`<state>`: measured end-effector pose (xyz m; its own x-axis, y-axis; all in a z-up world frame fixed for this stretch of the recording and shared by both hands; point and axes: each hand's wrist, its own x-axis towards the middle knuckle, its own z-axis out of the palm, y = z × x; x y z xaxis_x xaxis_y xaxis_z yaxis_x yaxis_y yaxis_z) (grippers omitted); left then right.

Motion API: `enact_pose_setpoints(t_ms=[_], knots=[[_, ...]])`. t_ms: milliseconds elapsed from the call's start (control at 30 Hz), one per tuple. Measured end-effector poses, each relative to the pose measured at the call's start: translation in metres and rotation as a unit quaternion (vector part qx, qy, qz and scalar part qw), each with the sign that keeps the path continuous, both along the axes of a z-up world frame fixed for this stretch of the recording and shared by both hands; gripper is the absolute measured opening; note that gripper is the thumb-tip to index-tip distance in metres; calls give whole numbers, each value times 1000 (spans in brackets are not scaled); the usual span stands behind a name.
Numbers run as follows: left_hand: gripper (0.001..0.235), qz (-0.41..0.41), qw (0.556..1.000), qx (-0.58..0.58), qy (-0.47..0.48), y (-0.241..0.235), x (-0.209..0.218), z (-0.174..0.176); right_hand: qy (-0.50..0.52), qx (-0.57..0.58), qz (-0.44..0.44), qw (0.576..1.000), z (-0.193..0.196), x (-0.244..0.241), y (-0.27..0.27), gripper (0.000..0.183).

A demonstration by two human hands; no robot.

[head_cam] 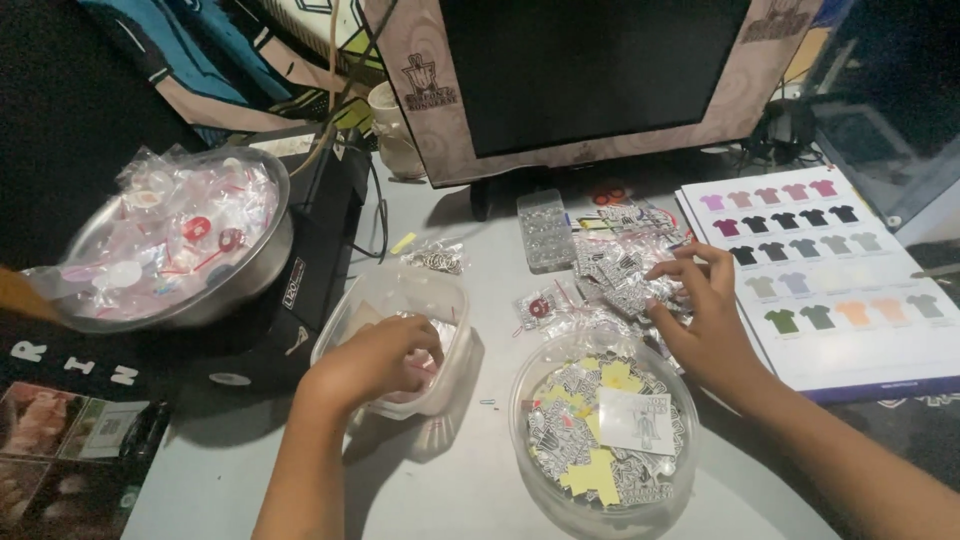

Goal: Sorting small badges and placing them into individual plastic bags at a workstation.

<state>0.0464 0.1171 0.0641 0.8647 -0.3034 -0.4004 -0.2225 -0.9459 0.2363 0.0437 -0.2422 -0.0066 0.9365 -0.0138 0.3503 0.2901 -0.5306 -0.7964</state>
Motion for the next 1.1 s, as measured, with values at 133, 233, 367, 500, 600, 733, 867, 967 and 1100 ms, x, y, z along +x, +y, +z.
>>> enact_pose_setpoints(t_ms=[133,233,367,500,600,733,867,967,1100], knots=[[34,9,1000,10,3,-2,-2,0,5,-1,-1,1000,-2,2,0,24],[28,51,998,44,8,-4,-5,-1,7,0,-1,1000,0,0,0,24],[27,38,997,-48,-45,-9,-16,26,21,1,5,1000,4,-3,2,24],[23,9,970,-143,-196,-7,-18,32,19,-6,7,1000,5,-4,2,24],[21,32,936,-226,-266,-19,-27,30,16,2,9,1000,4,-1,0,24],[11,-34,845,-359,-396,-45,-44,18,-52,-18,31,998,-2,-6,-2,23],[16,26,826,-436,-357,-72,-56,-1,-103,-12,78,992,-13,-13,0,19],[19,24,822,-474,-316,-90,-56,-23,-252,-63,144,955,-21,-21,2,18],[20,3,828,-477,-297,-105,-55,-40,-133,-52,198,970,10,-50,17,26]])
